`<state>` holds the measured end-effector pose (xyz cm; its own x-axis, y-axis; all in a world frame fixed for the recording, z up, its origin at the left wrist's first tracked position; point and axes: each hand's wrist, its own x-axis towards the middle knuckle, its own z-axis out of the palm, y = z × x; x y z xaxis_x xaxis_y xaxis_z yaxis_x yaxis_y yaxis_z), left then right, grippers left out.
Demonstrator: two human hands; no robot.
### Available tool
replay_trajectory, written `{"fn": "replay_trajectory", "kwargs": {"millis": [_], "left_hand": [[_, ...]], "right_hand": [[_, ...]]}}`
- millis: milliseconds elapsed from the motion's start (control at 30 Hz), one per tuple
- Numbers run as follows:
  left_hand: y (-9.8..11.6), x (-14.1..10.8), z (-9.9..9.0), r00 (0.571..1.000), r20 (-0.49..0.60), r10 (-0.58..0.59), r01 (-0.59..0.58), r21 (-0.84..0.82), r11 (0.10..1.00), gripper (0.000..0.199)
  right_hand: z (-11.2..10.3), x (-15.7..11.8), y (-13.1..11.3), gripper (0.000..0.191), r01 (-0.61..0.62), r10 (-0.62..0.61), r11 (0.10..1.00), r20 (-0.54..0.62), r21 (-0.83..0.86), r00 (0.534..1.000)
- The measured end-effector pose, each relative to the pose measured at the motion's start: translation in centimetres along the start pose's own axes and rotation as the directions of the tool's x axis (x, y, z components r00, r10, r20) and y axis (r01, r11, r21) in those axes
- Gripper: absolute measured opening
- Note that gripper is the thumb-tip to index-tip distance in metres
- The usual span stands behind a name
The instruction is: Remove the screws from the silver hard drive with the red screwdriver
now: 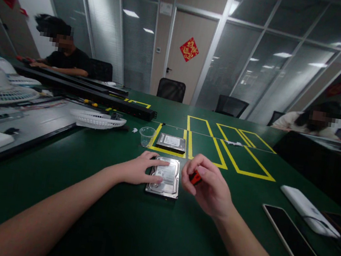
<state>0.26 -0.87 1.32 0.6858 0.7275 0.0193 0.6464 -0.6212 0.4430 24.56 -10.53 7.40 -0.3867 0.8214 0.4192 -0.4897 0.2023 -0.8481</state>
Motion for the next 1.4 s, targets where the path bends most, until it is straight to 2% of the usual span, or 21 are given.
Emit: {"fn": "replay_trajectory", "kwargs": {"millis": [333, 600, 867, 933, 1100, 1400], "left_hand": [[0.03, 0.01, -0.04, 1.0, 0.007, -0.014, 0.014, -0.029, 0.999, 0.073], [-0.18, 0.06, 0.07, 1.0, 0.003, -0.01, 0.01, -0.028, 1.0, 0.073], [-0.34, 0.13, 0.33, 1.0, -0.019, 0.02, -0.02, -0.012, 1.0, 0.07], [-0.28, 0.12, 0.28, 1.0, -0.016, 0.015, -0.015, -0.016, 1.0, 0.07], [-0.01, 0.01, -0.05, 1.0, 0.017, -0.026, 0.026, -0.03, 0.999, 0.073], [-0.24, 0.04, 0.01, 1.0, -0.001, -0.002, 0.002, -0.02, 1.0, 0.073]], "right_hand": [[-0.05, 0.14, -0.27, 0.046, -0.029, 0.029, 1.0, -0.027, 0.003, 0.999], [0.24, 0.09, -0.27, 0.023, -0.003, 0.003, 0.999, -0.004, -0.036, 1.0], [0.2, 0.02, -0.07, 0.014, -0.014, 0.014, 1.0, 0.022, -0.015, 1.0], [0.17, 0.03, -0.09, 0.016, -0.013, 0.013, 1.0, 0.012, -0.016, 1.0], [0.31, 0.18, -0.44, 0.041, -0.017, 0.017, 1.0, -0.033, 0.015, 0.999], [0.32, 0.15, -0.24, 0.027, 0.001, 0.0, 0.999, 0.023, -0.034, 1.0]]}}
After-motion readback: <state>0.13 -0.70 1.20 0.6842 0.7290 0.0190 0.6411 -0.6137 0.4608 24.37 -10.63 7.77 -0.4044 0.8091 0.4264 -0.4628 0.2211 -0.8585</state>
